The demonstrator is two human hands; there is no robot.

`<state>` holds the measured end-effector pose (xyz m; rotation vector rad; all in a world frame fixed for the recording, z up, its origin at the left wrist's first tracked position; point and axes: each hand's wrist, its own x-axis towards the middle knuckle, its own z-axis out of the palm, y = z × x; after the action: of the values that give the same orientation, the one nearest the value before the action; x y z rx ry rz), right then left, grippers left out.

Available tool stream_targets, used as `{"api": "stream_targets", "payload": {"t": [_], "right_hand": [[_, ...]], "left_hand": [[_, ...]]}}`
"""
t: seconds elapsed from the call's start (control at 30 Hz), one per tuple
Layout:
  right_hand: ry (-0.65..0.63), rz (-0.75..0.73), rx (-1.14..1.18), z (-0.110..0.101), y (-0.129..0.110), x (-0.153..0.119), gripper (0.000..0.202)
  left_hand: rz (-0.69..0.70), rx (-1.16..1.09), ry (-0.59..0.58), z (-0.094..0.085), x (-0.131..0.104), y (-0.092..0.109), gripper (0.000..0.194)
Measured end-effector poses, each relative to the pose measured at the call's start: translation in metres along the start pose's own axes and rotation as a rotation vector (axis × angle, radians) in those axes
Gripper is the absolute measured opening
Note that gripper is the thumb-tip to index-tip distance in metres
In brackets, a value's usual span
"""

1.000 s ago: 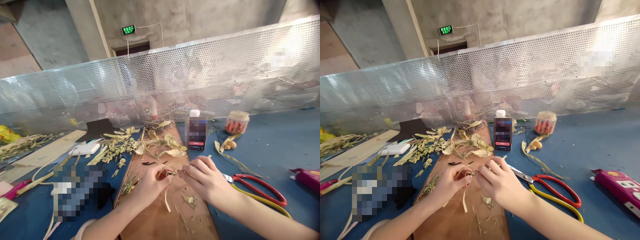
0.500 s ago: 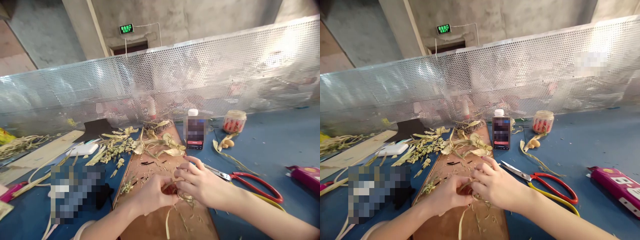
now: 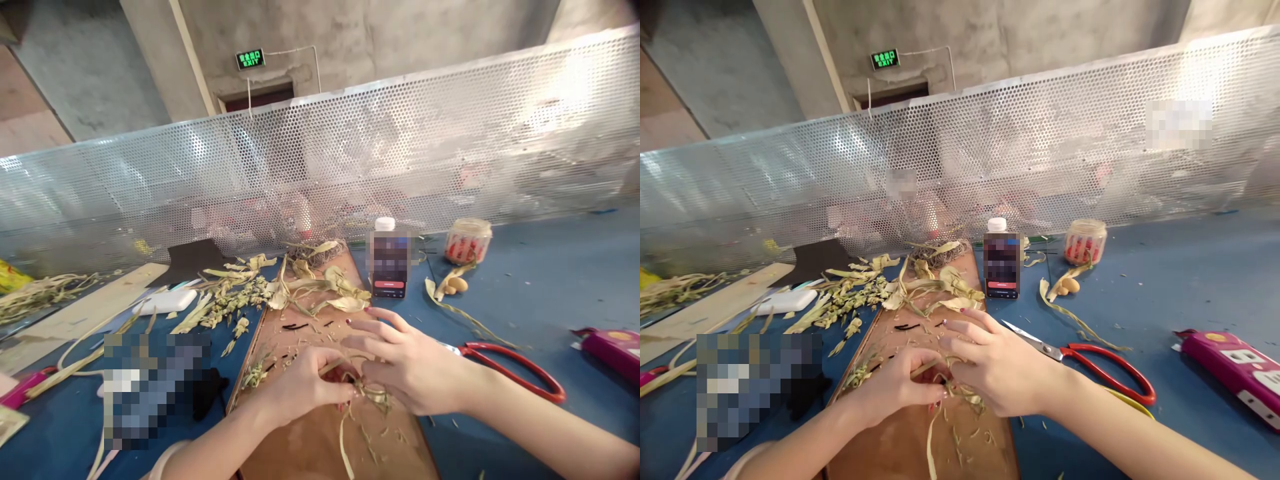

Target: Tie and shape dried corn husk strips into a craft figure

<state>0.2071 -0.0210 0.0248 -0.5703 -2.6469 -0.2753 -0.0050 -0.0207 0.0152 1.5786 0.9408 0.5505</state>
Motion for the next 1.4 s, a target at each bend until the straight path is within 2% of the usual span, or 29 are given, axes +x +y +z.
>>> {"api": "stream_targets", "payload": {"t": [0.13,0.23,0.4,0.47,0.53,0.63,0.77,0.87,1.03,1.13,1.27,1.4], "right_hand": [[0.017,-0.051,0.045,0.005,-0.001,-0.002,0.017],[0.046,-0.048,0.086,0.007,0.001,-0.002,0.021],[0.162,-0.008,0.04,0.004,0.003,-0.003,0.017],[0.166,0.008,0.027,0.004,0.003,-0.003,0.018],[0.116,0.055,0.024,0.007,0.003,-0.003,0.022],[0.015,0.13,0.0,0.012,0.002,-0.003,0.03],[-0.038,0.173,-0.02,0.017,0.001,-0.005,0.031],[-0.015,0.175,-0.038,0.023,0.004,-0.005,0.035],[0.122,0.207,-0.133,0.029,0.012,-0.003,0.047],[0.076,0.273,0.062,0.022,0.013,-0.003,0.04],[-0.098,0.368,0.492,0.009,0.015,-0.005,0.021],[-0.225,0.392,0.714,0.004,0.019,-0.006,0.023]], "left_hand": [[-0.036,-0.099,-0.026,0.0,0.001,-0.001,0.015],[-0.023,-0.107,-0.022,0.0,0.001,-0.001,0.011],[-0.026,-0.128,0.071,-0.002,0.002,-0.002,0.011],[-0.007,-0.086,0.117,-0.003,0.002,-0.003,0.014],[0.01,-0.035,0.141,-0.004,0.003,-0.004,0.018],[0.032,0.066,0.16,-0.004,0.003,-0.006,0.023],[0.057,0.204,0.162,-0.004,0.003,-0.011,0.022],[0.067,0.244,0.142,-0.002,0.003,-0.013,0.018],[0.063,0.293,0.126,0.001,0.003,-0.009,0.015],[0.06,0.288,0.094,0.003,0.002,-0.003,0.013],[0.04,0.282,0.085,0.002,0.001,-0.002,0.013],[0.008,0.296,0.003,0.002,0.0,-0.006,0.014]]}}
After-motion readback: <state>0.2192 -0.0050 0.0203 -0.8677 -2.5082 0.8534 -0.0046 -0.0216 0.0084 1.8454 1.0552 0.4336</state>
